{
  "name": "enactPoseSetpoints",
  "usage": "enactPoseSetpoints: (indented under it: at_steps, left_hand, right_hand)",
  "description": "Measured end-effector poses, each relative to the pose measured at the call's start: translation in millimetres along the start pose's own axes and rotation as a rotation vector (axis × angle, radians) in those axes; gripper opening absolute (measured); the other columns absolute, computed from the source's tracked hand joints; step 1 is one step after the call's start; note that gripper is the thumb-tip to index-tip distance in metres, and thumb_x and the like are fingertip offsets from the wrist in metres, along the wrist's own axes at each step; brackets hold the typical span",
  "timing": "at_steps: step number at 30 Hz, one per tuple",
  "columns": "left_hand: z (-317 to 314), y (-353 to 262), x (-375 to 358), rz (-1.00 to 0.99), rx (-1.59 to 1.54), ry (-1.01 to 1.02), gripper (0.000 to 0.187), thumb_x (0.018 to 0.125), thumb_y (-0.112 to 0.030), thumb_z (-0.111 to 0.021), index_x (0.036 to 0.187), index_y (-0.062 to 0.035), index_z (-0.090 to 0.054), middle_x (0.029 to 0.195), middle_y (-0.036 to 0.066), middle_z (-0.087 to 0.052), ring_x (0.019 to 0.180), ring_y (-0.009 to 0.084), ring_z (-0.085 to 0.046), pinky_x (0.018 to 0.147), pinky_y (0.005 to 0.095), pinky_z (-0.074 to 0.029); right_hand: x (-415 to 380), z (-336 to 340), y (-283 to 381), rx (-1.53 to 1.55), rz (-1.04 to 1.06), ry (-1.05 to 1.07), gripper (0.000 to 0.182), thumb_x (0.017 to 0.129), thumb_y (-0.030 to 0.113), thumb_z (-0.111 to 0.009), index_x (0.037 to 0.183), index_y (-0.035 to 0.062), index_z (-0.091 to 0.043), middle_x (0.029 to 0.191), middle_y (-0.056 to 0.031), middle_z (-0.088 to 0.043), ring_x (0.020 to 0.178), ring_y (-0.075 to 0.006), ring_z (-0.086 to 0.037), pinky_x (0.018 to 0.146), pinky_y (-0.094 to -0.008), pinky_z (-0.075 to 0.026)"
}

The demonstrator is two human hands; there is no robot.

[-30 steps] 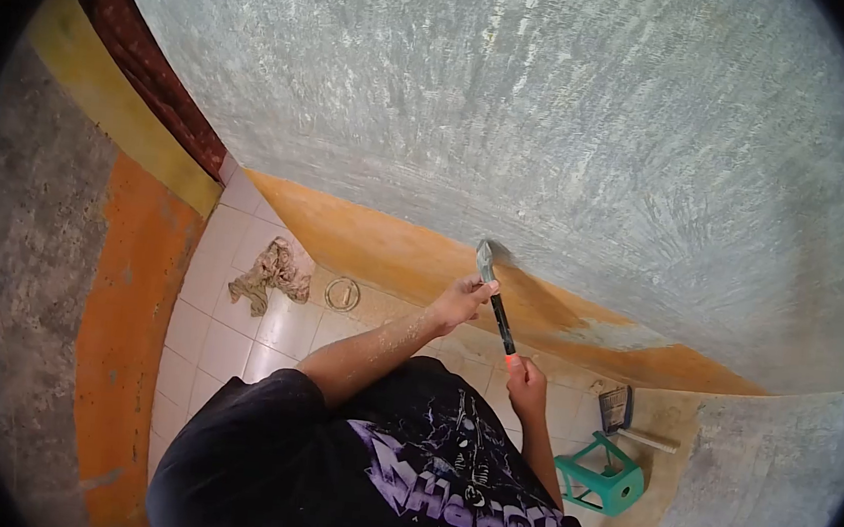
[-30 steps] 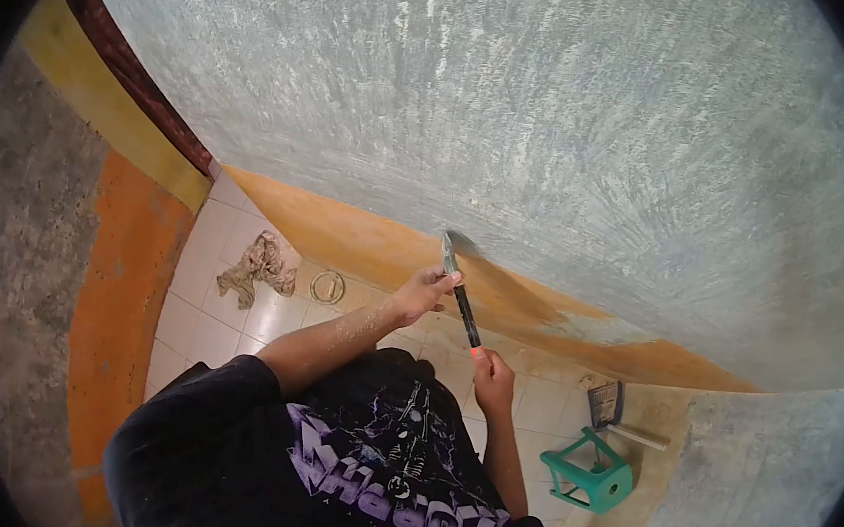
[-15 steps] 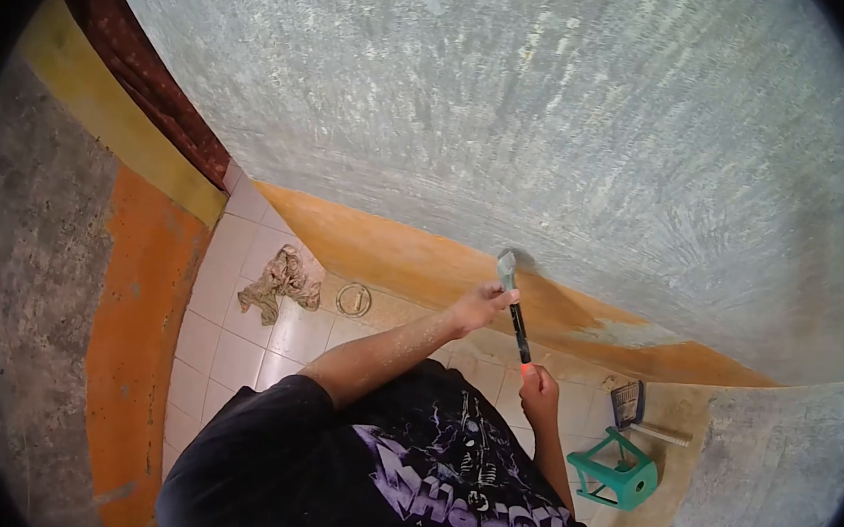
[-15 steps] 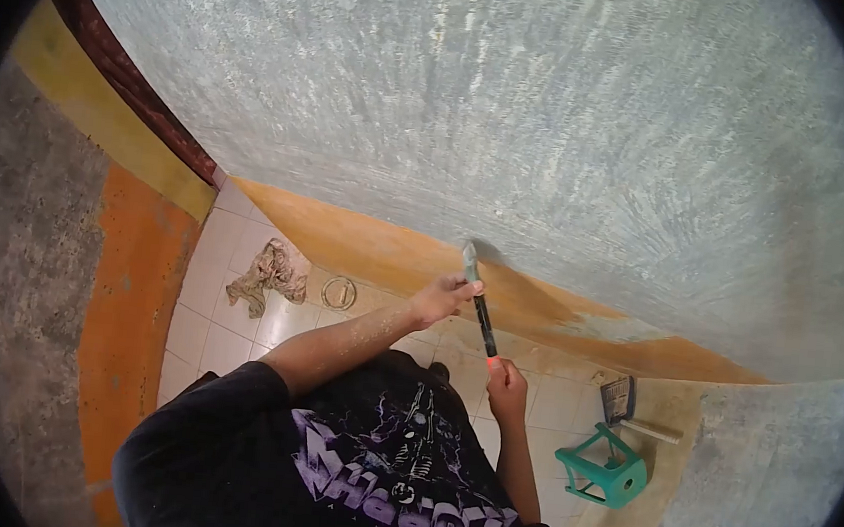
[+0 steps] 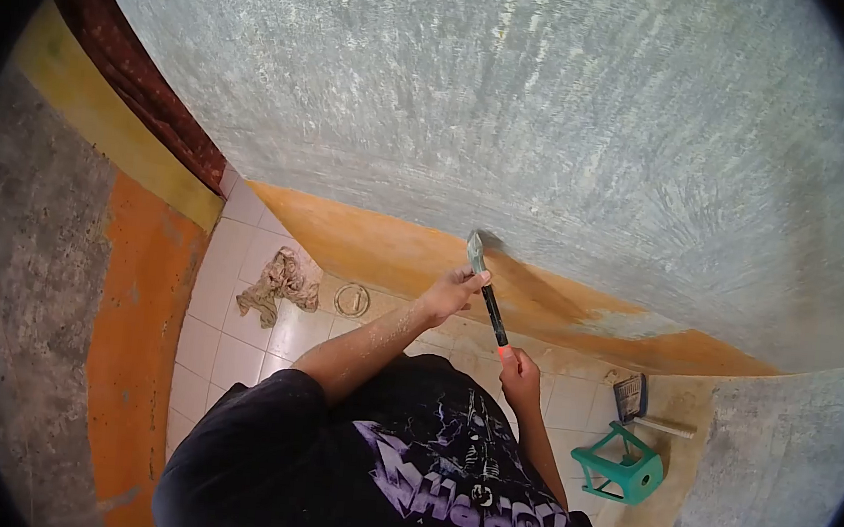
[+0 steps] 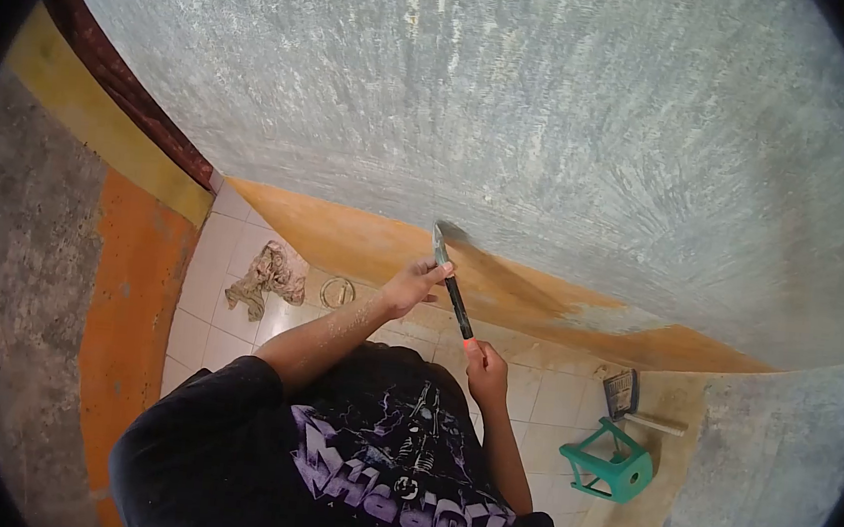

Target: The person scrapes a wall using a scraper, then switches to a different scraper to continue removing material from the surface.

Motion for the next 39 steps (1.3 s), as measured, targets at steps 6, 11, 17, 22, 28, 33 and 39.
enactPoseSetpoints:
  at_steps: [6, 11, 17, 22, 28, 33, 39]
  left_hand:
    - [-51.1, -4.1, 11.7, -0.007, 0.051, 0.019, 0.042, 0.097, -0.05, -0.052, 0.119, -0.0144, -0.06, 0.114, -0.002, -0.059, 0.107, 0.015, -0.051, 0.09, 0.0423, -0.044]
    - [-93.2, 1.9, 25.9, -0.045, 0.03, -0.001, 0.042, 0.098, -0.048, -0.051, 0.12, -0.0135, -0.06, 0.113, -0.002, -0.059, 0.103, 0.0144, -0.051, 0.088, 0.0395, -0.044]
    - [-101.2, 11.2, 29.2, -0.053, -0.032, -0.118, 0.042, 0.099, -0.047, -0.05, 0.12, -0.0123, -0.06, 0.111, -0.001, -0.06, 0.103, 0.0149, -0.052, 0.088, 0.041, -0.044]
    - [-101.5, 9.7, 32.6, -0.073, 0.019, -0.159, 0.042, 0.099, -0.048, -0.05, 0.12, -0.0129, -0.059, 0.111, 0.0, -0.064, 0.106, 0.0143, -0.053, 0.086, 0.0406, -0.044]
    - [-91.9, 6.2, 28.9, -0.156, 0.009, -0.208, 0.04, 0.098, -0.047, -0.052, 0.117, -0.013, -0.061, 0.108, 0.0, -0.063, 0.101, 0.0131, -0.055, 0.081, 0.0367, -0.045]
    - [-99.1, 2.8, 27.4, -0.192, 0.07, -0.224, 0.041, 0.098, -0.047, -0.053, 0.115, -0.011, -0.061, 0.107, 0.0, -0.064, 0.102, 0.0125, -0.057, 0.079, 0.0356, -0.045]
    - [-85.9, 9.6, 28.0, -0.181, 0.038, -0.246, 0.044, 0.097, -0.048, -0.054, 0.116, -0.0089, -0.062, 0.105, 0.0, -0.064, 0.096, 0.0113, -0.055, 0.076, 0.0325, -0.046]
  right_hand:
    - [2.4, 53.7, -24.8, 0.022, -0.013, 0.006, 0.033, 0.098, 0.032, -0.058, 0.098, -0.0004, -0.067, 0.064, 0.004, -0.048, 0.057, -0.0053, -0.044, 0.051, -0.0246, -0.035]
    - [6.1, 95.8, -44.8, 0.072, -0.067, 0.044, 0.032, 0.098, 0.031, -0.057, 0.097, -0.0001, -0.066, 0.065, 0.0045, -0.048, 0.058, -0.0055, -0.044, 0.052, -0.0248, -0.036]
    - [18.1, 102.3, -42.7, 0.013, -0.007, 0.079, 0.034, 0.099, 0.032, -0.056, 0.096, 0.0002, -0.067, 0.065, 0.0052, -0.047, 0.057, -0.0054, -0.043, 0.051, -0.0246, -0.035]
    - [27.3, 104.8, -54.0, 0.078, -0.049, 0.138, 0.036, 0.1, 0.034, -0.056, 0.097, -0.0002, -0.067, 0.065, 0.0044, -0.047, 0.057, -0.0056, -0.043, 0.052, -0.025, -0.036]
    - [35.1, 94.6, -51.1, 0.04, 0.065, 0.125, 0.036, 0.1, 0.034, -0.055, 0.092, 0.0006, -0.065, 0.064, 0.004, -0.047, 0.055, -0.006, -0.043, 0.051, -0.0254, -0.036]
    - [27.9, 96.9, -60.3, 0.07, -0.004, 0.139, 0.034, 0.1, 0.034, -0.055, 0.095, 0.0013, -0.064, 0.064, 0.0039, -0.047, 0.054, -0.0055, -0.043, 0.049, -0.0243, -0.036]
    - [24.4, 91.2, -38.4, -0.034, 0.068, 0.096, 0.033, 0.099, 0.032, -0.056, 0.092, 0.0008, -0.064, 0.064, 0.003, -0.048, 0.056, -0.006, -0.045, 0.052, -0.0249, -0.037]
Point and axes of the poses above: each hand's wrist, its own x-axis towards the middle knuckle, its own z-axis out of the back of the hand, y = z × x, the point moved 8 cm from there along x, towards the middle knuckle
